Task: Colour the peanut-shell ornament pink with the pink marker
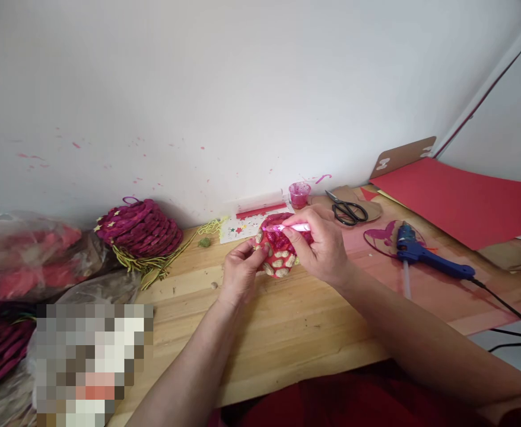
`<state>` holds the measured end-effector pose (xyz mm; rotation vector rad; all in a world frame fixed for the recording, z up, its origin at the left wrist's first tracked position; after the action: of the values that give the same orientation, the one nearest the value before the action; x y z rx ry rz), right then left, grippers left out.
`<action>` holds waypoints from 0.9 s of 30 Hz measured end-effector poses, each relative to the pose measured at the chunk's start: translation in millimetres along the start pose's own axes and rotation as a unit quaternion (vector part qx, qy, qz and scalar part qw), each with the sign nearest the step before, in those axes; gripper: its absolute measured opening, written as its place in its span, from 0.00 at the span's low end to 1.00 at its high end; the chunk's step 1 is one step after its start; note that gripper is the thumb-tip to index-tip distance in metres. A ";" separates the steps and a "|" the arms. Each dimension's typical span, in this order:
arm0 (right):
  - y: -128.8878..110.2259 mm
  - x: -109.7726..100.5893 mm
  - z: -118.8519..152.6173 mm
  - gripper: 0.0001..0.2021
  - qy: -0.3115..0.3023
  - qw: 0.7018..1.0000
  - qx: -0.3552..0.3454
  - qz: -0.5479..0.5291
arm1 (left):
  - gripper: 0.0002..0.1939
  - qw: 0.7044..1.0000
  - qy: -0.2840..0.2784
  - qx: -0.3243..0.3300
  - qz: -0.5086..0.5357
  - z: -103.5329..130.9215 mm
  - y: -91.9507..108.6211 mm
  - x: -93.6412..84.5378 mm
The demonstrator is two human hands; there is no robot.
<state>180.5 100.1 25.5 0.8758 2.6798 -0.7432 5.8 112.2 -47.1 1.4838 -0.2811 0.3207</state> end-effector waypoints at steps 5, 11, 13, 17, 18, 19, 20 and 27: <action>2.8 -2.5 -0.4 0.01 0.021 1.000 0.014 0.007 | 0.24 1.000 0.004 -0.002 0.002 0.4 1.2 0.5; 3.5 -0.5 0.9 0.01 0.015 1.000 0.008 0.008 | 0.24 1.000 0.006 -0.013 0.015 2.2 2.3 2.0; 4.5 -1.0 0.8 0.01 0.021 1.000 0.019 0.009 | 0.25 1.000 0.011 -0.016 0.015 2.2 2.0 1.8; 4.0 -0.7 0.1 0.02 0.011 1.000 0.015 0.005 | 0.26 1.000 0.011 -0.018 0.010 1.6 1.9 2.1; 3.9 -0.9 0.1 0.02 0.013 1.000 0.014 0.005 | 0.26 1.000 0.012 -0.017 0.009 1.5 2.0 2.1; 3.9 -1.4 0.1 0.02 0.017 1.000 0.014 0.006 | 0.26 1.000 0.011 -0.016 0.007 1.5 2.1 2.1; 3.8 -1.8 0.2 0.02 0.023 1.000 0.014 0.007 | 0.26 1.000 0.011 -0.014 0.006 1.5 2.2 2.0; -2.6 5.1 4.1 0.01 -0.006 0.999 -0.034 0.025 | 0.25 0.999 0.001 0.019 -0.028 1.5 2.4 0.5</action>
<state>175.1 98.6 21.3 0.9155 2.6442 -0.6416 5.5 110.9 -44.6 1.5256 -0.2318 0.2845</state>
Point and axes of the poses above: each hand's wrist, its own z-axis away from the middle knuckle, its own x-axis out of the palm, y = z × x, the point moved 4 cm from there along -z, towards the middle knuckle, and after that the axes turned 3 degrees about x, right-handed, at the moved point
